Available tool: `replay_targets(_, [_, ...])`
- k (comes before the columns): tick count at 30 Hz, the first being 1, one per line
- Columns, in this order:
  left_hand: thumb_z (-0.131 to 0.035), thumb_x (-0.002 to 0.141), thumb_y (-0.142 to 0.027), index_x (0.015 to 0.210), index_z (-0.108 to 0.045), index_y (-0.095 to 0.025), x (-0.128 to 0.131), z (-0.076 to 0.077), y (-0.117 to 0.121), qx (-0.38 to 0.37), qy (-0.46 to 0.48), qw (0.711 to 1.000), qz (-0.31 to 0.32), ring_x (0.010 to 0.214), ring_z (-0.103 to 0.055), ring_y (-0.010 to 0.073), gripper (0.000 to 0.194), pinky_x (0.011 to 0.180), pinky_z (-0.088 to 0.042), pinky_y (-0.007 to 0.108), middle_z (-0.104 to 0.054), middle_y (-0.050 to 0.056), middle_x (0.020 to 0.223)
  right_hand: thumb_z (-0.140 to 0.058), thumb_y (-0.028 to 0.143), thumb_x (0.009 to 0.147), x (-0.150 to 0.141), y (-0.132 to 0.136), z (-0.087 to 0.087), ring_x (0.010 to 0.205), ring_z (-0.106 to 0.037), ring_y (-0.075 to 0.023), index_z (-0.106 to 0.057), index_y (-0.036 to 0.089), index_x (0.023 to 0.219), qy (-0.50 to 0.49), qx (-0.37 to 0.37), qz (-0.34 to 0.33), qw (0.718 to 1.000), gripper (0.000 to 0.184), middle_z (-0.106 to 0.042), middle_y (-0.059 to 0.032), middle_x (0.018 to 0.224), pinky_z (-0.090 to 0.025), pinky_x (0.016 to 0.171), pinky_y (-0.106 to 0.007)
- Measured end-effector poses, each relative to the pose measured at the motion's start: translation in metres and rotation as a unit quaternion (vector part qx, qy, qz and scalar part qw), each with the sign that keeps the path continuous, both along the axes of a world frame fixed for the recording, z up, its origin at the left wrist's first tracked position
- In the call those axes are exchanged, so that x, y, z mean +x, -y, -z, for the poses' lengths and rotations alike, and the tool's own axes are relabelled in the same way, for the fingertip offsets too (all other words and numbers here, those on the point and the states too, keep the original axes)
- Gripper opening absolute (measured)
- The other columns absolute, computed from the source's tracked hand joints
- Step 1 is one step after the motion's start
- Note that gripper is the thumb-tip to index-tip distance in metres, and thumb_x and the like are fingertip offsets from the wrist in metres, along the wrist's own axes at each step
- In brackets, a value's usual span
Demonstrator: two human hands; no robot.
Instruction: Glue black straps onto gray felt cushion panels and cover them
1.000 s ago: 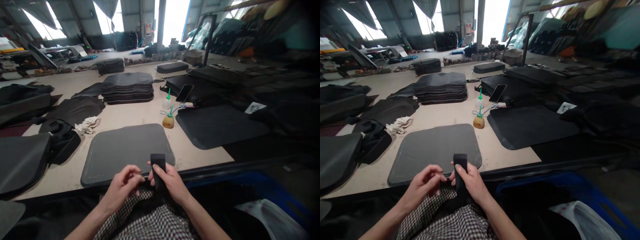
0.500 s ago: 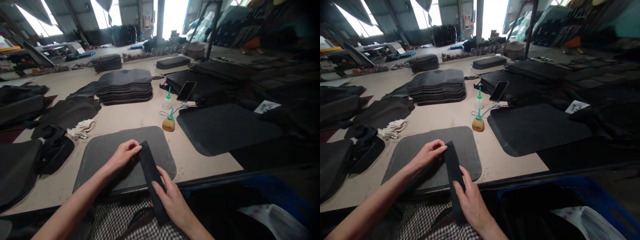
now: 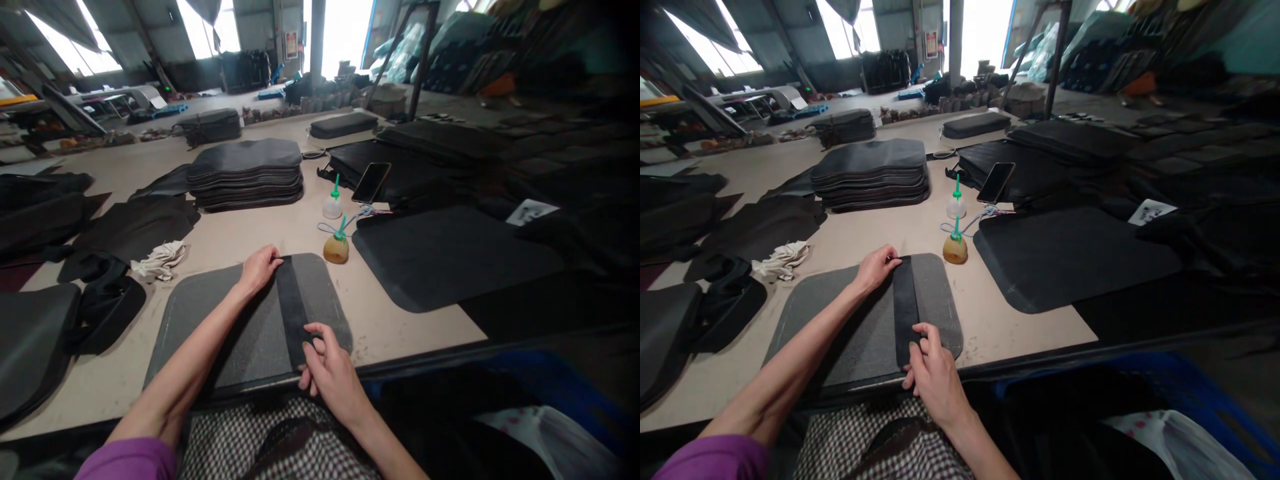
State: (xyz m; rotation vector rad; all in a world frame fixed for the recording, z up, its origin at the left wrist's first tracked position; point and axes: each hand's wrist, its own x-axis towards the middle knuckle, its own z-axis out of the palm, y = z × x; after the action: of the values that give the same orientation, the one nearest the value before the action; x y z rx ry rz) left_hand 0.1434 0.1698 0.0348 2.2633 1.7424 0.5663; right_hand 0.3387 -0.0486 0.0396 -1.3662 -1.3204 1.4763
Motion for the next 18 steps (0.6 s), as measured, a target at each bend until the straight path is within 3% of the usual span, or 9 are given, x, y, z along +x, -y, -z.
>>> replay_targets(6, [-0.069, 0.092, -0.030, 0.092, -0.063, -0.024, 0.0005, 0.0048, -0.0029, 0.022, -0.026, 0.999, 0.010, 0.089, -0.063, 0.0207, 0.009, 0.074, -0.042, 0.030, -0.070, 0.003, 0.098, -0.046, 0.051, 0.100, -0.0004, -0.0016, 0.0033, 0.047, -0.065, -0.0166, -0.046, 0.022, 0.128, -0.003, -0.015, 0.013, 1.000, 0.041, -0.060, 0.0072, 0.055, -0.048, 0.039, -0.021])
replay_targets(12, [-0.070, 0.092, -0.029, 0.091, -0.063, -0.023, 0.0013, 0.0026, -0.0019, 0.024, -0.044, 0.999, 0.013, 0.089, -0.061, 0.0208, 0.009, 0.075, -0.043, 0.031, -0.068, 0.004, 0.093, -0.046, 0.044, 0.101, 0.0036, -0.0038, 0.0057, 0.045, -0.064, -0.0135, -0.047, 0.023, 0.124, 0.002, -0.001, 0.001, 1.000, 0.032, -0.065, 0.0054, 0.062, -0.042, 0.038, -0.018])
replay_targets(18, [-0.065, 0.094, -0.025, 0.109, -0.065, -0.020, 0.0063, 0.0053, 0.0012, 0.059, -0.083, 0.994, 0.034, 0.112, -0.055, 0.0246, 0.016, 0.088, -0.043, 0.034, -0.064, 0.009, 0.116, -0.050, 0.041, 0.099, 0.0044, -0.0041, 0.0048, 0.041, -0.061, -0.0128, -0.045, 0.025, 0.116, 0.014, 0.009, -0.020, 1.000, 0.024, -0.066, 0.0072, 0.062, -0.041, 0.038, -0.018])
